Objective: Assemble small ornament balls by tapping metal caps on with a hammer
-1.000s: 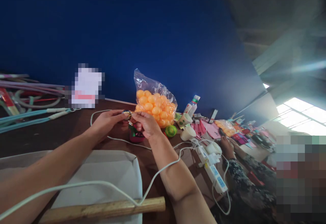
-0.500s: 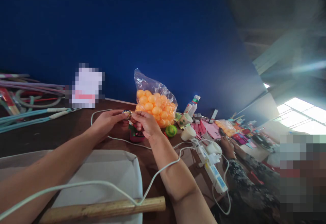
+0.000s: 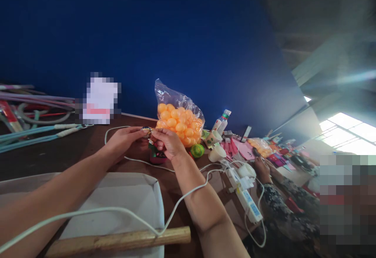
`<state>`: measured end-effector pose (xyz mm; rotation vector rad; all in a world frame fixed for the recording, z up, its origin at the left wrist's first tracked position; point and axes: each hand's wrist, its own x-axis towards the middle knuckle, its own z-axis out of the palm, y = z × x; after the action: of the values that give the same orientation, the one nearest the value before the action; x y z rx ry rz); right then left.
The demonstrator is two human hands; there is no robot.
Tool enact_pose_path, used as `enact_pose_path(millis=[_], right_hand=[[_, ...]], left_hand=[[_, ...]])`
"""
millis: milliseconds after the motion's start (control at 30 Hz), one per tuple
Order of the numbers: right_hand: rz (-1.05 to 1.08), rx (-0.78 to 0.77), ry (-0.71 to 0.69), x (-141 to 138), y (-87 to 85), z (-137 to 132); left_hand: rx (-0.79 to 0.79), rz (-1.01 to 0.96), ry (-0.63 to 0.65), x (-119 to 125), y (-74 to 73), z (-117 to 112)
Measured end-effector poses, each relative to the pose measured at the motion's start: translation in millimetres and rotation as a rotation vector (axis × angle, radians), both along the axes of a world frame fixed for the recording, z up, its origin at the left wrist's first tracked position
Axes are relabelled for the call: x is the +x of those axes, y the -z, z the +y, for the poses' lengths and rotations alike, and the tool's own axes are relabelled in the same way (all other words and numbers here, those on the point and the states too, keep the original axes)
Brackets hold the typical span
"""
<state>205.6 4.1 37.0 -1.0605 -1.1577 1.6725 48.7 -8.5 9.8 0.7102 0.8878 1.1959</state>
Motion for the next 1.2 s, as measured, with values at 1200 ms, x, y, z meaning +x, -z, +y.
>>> enact_pose_path(millis=[1200], right_hand=[[-0.008,-0.044,0.021,-1,6.4,3]], left_hand=[[-0.013,0.067,-0.050,1,6.3,-1]])
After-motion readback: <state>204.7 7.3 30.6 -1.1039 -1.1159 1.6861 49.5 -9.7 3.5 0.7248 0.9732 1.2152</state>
